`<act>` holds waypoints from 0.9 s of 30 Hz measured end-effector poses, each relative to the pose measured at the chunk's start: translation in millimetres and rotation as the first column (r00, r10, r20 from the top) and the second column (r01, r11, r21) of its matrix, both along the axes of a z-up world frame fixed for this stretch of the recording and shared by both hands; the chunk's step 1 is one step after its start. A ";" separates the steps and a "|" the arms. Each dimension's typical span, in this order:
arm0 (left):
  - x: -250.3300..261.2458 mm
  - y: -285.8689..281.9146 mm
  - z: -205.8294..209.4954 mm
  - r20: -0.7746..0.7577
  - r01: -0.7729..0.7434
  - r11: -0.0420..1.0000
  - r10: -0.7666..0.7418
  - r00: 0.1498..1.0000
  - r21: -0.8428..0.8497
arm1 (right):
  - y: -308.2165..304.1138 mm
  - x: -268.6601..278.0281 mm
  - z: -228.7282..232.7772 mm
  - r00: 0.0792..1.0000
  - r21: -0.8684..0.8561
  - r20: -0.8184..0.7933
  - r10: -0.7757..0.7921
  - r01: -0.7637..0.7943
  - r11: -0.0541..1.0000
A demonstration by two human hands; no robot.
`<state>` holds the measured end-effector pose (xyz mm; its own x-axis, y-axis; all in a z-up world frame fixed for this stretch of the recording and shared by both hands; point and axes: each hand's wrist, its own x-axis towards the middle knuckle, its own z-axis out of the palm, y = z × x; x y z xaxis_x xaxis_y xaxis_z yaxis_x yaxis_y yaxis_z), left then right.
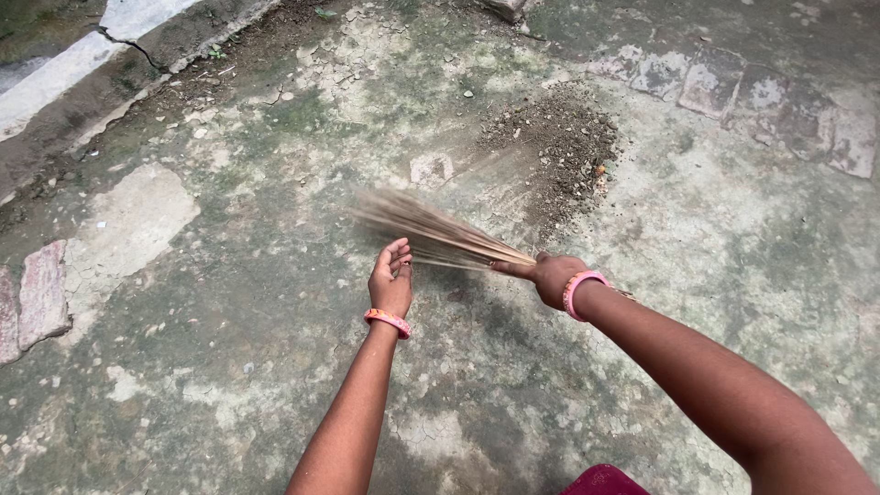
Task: The person sweeps debris into a pile on the ground using a handheld broom made of sticks.
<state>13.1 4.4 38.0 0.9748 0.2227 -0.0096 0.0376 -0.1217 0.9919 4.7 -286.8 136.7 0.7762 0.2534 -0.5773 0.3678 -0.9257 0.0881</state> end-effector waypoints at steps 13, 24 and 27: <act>-1.0 16.8 0.2 -0.033 -0.033 0.999 0.033 0.999 0.000 | -45.5 21.3 34.0 0.888 -0.027 -0.002 -0.460 0.460 0.887; 4.9 -5.5 15.0 0.048 0.055 0.998 -0.053 0.997 -0.032 | -86.3 16.5 18.5 0.892 -0.094 0.077 -0.445 0.451 0.888; 6.3 -4.6 18.7 0.010 0.047 0.997 -0.046 0.999 -0.056 | -94.2 -22.8 8.1 0.974 -0.039 0.132 -0.185 0.191 0.981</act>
<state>19.4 -0.2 56.8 0.9842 0.1764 -0.0126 0.0249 -0.0676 0.9974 -18.1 -380.9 144.9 0.8751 0.0687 -0.4791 0.1701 -0.9704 0.1717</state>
